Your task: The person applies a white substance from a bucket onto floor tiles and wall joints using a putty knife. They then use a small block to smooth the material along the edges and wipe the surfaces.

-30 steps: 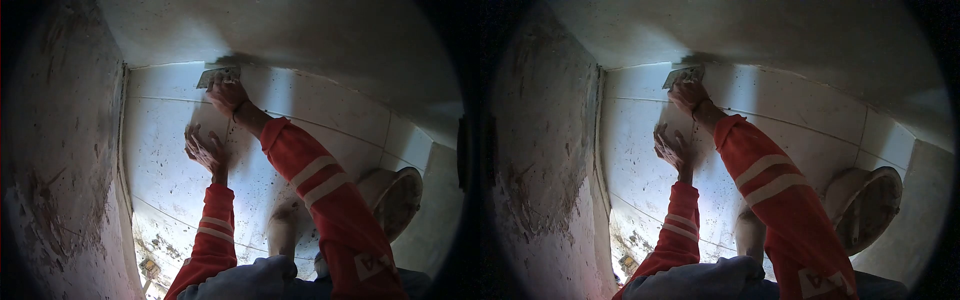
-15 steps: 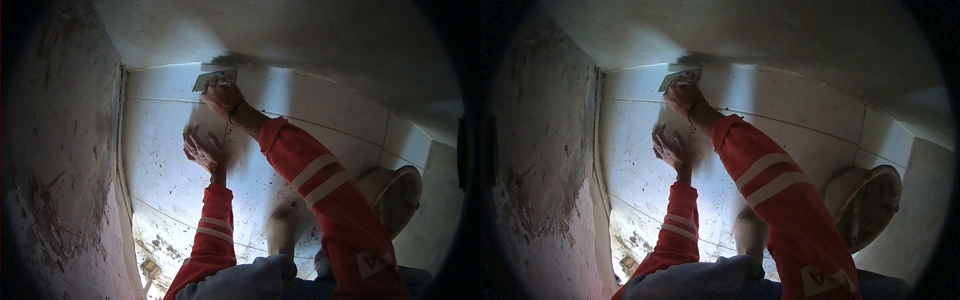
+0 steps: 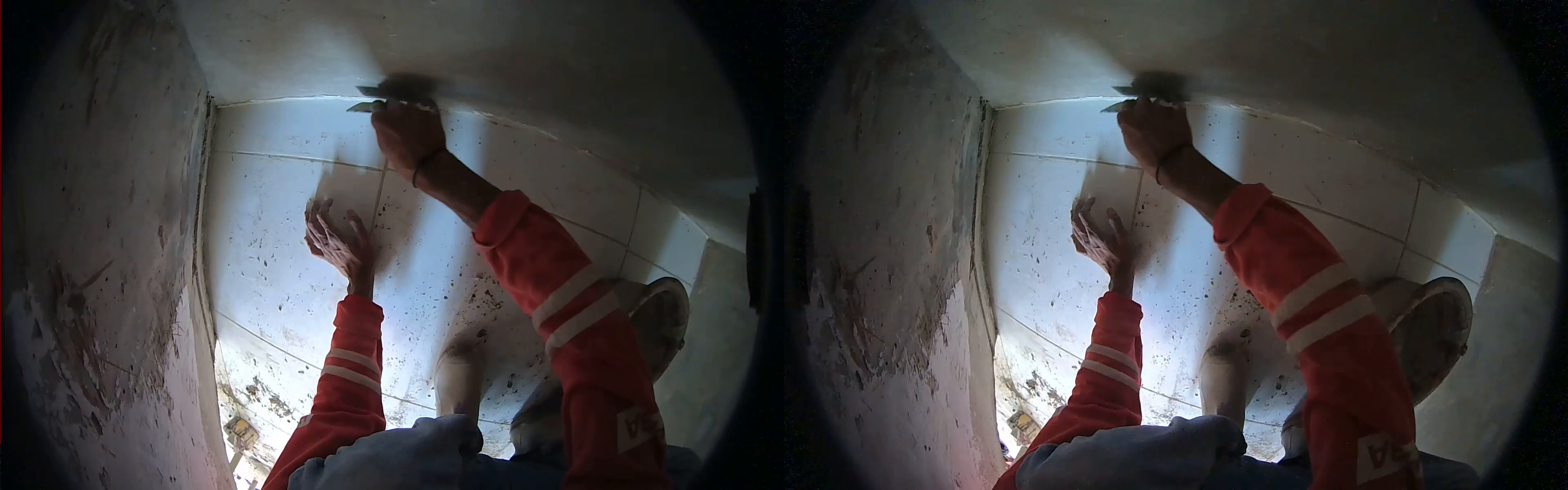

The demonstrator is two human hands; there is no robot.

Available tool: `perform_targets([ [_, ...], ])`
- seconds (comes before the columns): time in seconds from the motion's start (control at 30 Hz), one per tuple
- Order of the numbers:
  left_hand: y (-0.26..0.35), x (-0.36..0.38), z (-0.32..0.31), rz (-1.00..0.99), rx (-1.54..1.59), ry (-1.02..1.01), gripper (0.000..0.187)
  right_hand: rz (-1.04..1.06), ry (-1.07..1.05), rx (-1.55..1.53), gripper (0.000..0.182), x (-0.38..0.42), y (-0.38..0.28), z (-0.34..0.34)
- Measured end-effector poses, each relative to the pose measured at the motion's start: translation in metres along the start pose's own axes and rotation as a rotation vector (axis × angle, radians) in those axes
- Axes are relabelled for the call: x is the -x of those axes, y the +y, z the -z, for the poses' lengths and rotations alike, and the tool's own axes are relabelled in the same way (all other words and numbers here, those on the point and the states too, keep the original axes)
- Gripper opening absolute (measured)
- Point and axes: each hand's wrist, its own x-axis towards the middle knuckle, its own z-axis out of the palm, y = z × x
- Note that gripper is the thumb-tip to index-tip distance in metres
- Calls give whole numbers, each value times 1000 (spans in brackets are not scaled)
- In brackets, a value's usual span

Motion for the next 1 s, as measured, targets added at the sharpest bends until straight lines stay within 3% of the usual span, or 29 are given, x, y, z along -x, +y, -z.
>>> perform_targets([
  [0.17,-1,0,0,12,-17,3,43,-49,13,36,16,-13,12,11],
  [0.23,0,0,0,11,-7,1,44,64,32,56,17,-14,16,12],
  [0.57,1,-1,0,-9,16,15,42,96,-259,-83,16,19,-17,4],
  [0.67,-1,1,-1,-32,-35,39,49,99,-258,-122,17,46,-31,17],
  [0.83,0,1,1,-18,-5,36,50,-125,18,4,22,71,-3,16],
  [0.87,1,1,1,-19,0,37,50,-137,-87,31,23,74,5,15],
  [0.97,-1,0,-2,-3,-38,24,49,24,87,205,15,76,19,-4],
  [1.0,-2,0,-3,-12,-31,37,49,-1,-68,113,21,67,23,0],
])
